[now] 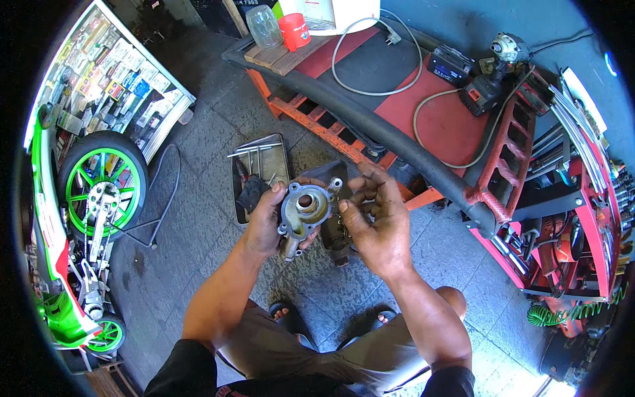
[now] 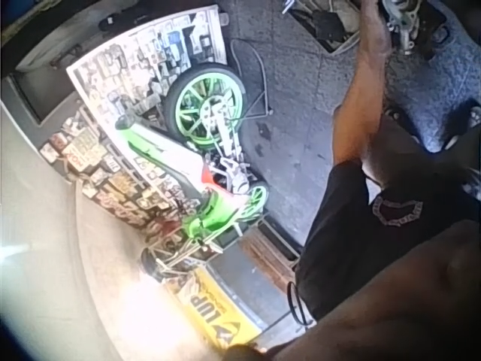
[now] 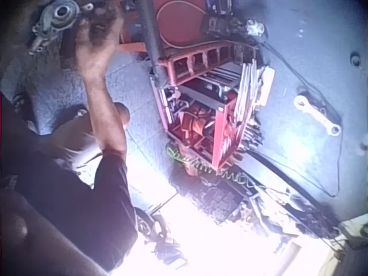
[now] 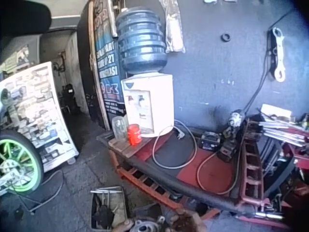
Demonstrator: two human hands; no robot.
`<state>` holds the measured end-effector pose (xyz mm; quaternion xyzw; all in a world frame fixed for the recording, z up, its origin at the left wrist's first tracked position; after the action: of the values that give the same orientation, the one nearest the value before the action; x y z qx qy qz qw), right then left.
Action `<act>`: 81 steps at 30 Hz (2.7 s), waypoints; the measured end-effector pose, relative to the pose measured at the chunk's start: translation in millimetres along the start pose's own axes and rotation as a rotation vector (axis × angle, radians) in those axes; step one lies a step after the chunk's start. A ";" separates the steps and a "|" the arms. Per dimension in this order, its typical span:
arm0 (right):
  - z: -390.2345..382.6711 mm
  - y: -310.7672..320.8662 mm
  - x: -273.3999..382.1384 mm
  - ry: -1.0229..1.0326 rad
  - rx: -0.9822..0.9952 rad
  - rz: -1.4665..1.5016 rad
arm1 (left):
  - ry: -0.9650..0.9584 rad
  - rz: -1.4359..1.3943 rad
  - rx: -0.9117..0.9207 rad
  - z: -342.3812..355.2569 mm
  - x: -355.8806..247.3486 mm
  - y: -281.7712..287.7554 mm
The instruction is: The recorder is inspecting and assembling components of a motorcycle engine part, specifically a water pump housing, in a service bay.
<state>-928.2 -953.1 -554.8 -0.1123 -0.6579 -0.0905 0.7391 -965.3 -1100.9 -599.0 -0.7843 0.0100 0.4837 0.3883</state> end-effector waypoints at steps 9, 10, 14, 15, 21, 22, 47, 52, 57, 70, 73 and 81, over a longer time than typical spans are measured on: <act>-4.4 -13.2 11.9 0.195 0.100 -0.208 | -0.035 0.182 0.021 2.9 2.4 -4.3; -3.4 -13.4 10.1 0.191 0.107 -0.177 | -0.013 0.115 0.015 2.6 4.2 -2.4; -2.4 -13.8 -0.9 0.108 0.101 -0.068 | 0.041 -0.027 -0.005 2.7 7.9 2.9; -2.0 -14.4 -0.6 0.111 0.104 -0.065 | 0.032 -0.034 -0.009 3.3 6.4 3.5; -3.2 -22.9 25.5 0.386 0.213 -0.369 | 0.137 -0.166 -0.095 7.0 12.4 8.2; -4.1 -27.0 25.5 0.405 0.265 -0.412 | 0.146 -0.162 -0.071 7.4 12.2 5.7; 1.8 -24.4 -2.1 0.258 0.329 -0.338 | 0.233 -0.189 -0.078 15.4 25.5 7.8; 1.5 -20.3 -2.3 0.223 0.304 -0.334 | 0.218 -0.174 -0.087 15.0 25.3 8.5; 1.0 -14.9 -8.6 0.185 0.269 -0.266 | 0.176 -0.102 -0.037 15.3 21.7 3.4; 4.4 0.6 -27.7 -0.075 0.016 0.170 | -0.395 0.653 0.061 1.3 -23.3 -25.1; 0.8 -1.5 -27.0 -0.059 0.010 0.217 | -0.604 0.845 0.103 -5.7 -33.9 -37.5; -5.7 0.5 -13.0 0.116 -0.019 0.236 | -0.801 0.975 0.102 -17.0 -40.4 -48.4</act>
<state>-924.2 -954.4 -568.4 -0.1905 -0.5954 -0.0154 0.7804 -955.1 -1092.1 -535.0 -0.4281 0.2430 0.8601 0.1337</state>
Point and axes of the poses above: each hand's wrist, its own z-axis towards the middle knuckle, its own y-axis out of the back of the hand, x = y × z, the point moved 10 cm from there along z, towards the middle knuckle, and after that the axes turned 3 degrees about -x, right-handed, at the moved point
